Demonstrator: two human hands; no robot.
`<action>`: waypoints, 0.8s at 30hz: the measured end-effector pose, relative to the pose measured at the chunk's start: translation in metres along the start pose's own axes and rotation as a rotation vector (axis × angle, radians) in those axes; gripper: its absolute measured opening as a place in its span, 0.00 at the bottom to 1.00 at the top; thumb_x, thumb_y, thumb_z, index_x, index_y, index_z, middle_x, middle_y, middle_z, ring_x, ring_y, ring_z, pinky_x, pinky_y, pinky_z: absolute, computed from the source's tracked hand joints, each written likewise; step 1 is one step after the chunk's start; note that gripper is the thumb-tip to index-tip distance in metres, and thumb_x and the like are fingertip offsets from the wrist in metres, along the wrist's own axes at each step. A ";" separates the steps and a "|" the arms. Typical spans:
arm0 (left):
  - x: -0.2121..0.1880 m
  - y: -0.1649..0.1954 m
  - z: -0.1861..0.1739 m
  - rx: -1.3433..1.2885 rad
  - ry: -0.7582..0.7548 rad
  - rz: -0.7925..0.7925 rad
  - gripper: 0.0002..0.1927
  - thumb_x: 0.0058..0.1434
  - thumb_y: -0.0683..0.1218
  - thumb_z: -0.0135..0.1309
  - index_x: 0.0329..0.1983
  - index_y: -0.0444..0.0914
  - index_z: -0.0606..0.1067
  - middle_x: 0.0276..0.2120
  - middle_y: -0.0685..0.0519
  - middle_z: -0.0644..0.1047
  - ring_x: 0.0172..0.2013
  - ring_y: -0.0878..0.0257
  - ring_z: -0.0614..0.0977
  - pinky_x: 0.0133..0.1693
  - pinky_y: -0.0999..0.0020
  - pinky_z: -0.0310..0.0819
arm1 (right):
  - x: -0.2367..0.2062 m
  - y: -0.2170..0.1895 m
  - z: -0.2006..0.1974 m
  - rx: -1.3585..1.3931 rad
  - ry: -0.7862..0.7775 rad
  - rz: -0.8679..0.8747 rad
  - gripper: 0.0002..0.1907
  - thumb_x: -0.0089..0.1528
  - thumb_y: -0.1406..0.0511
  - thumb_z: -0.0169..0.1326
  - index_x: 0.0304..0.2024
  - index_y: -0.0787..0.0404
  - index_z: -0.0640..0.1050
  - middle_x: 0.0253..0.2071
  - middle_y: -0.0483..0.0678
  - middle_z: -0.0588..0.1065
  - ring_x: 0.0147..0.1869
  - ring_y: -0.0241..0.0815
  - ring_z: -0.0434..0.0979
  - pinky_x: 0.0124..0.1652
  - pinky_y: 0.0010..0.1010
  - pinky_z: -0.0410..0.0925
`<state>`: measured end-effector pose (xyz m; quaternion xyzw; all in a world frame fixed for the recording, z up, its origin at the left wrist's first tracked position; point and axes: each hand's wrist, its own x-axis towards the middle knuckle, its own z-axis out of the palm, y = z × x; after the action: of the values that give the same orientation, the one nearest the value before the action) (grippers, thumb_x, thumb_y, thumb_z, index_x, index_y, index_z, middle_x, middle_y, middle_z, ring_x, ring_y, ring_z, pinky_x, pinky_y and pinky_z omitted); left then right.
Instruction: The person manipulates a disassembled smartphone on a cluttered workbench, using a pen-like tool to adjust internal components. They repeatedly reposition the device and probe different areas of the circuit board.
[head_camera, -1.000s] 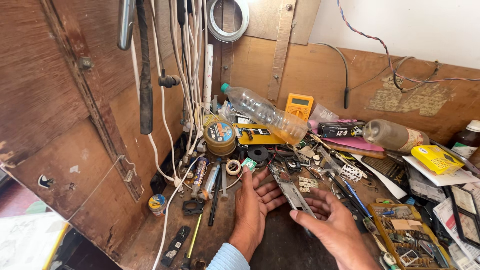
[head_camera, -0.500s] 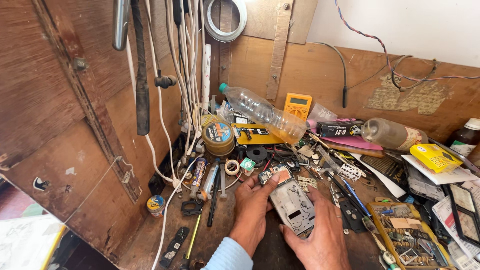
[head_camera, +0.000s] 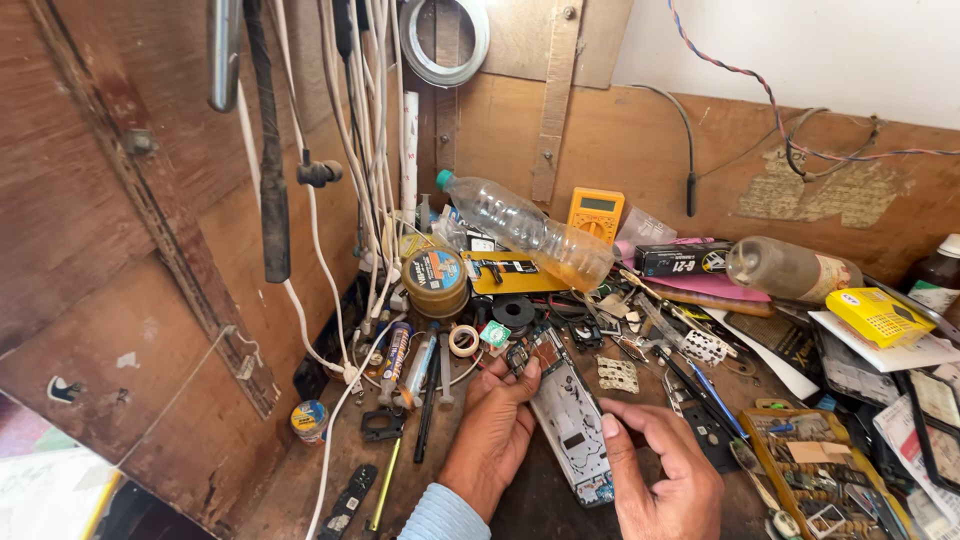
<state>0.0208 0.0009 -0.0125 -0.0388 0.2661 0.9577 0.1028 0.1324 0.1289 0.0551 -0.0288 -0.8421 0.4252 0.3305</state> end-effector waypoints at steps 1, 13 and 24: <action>0.000 0.000 -0.001 -0.007 -0.003 0.000 0.17 0.61 0.33 0.55 0.54 0.33 0.74 0.45 0.48 0.82 0.45 0.62 0.82 0.51 0.65 0.78 | 0.000 0.000 0.000 0.009 -0.006 -0.017 0.10 0.61 0.65 0.60 0.43 0.61 0.85 0.38 0.48 0.83 0.44 0.36 0.84 0.46 0.27 0.72; -0.005 0.001 0.001 -0.013 0.028 -0.003 0.16 0.62 0.32 0.55 0.54 0.33 0.75 0.46 0.48 0.81 0.46 0.63 0.82 0.53 0.66 0.77 | 0.000 0.006 0.001 0.002 -0.037 0.007 0.10 0.60 0.65 0.60 0.42 0.61 0.86 0.36 0.48 0.83 0.42 0.35 0.84 0.45 0.27 0.73; -0.017 0.000 0.022 0.114 0.068 0.066 0.18 0.57 0.37 0.61 0.52 0.32 0.75 0.41 0.47 0.84 0.40 0.61 0.85 0.46 0.62 0.82 | 0.002 0.033 -0.001 0.052 -0.061 0.122 0.19 0.59 0.60 0.61 0.50 0.63 0.82 0.45 0.53 0.82 0.47 0.41 0.85 0.50 0.32 0.74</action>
<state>0.0370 0.0092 0.0081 -0.0565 0.3248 0.9419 0.0640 0.1240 0.1511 0.0326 -0.0586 -0.8372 0.4670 0.2787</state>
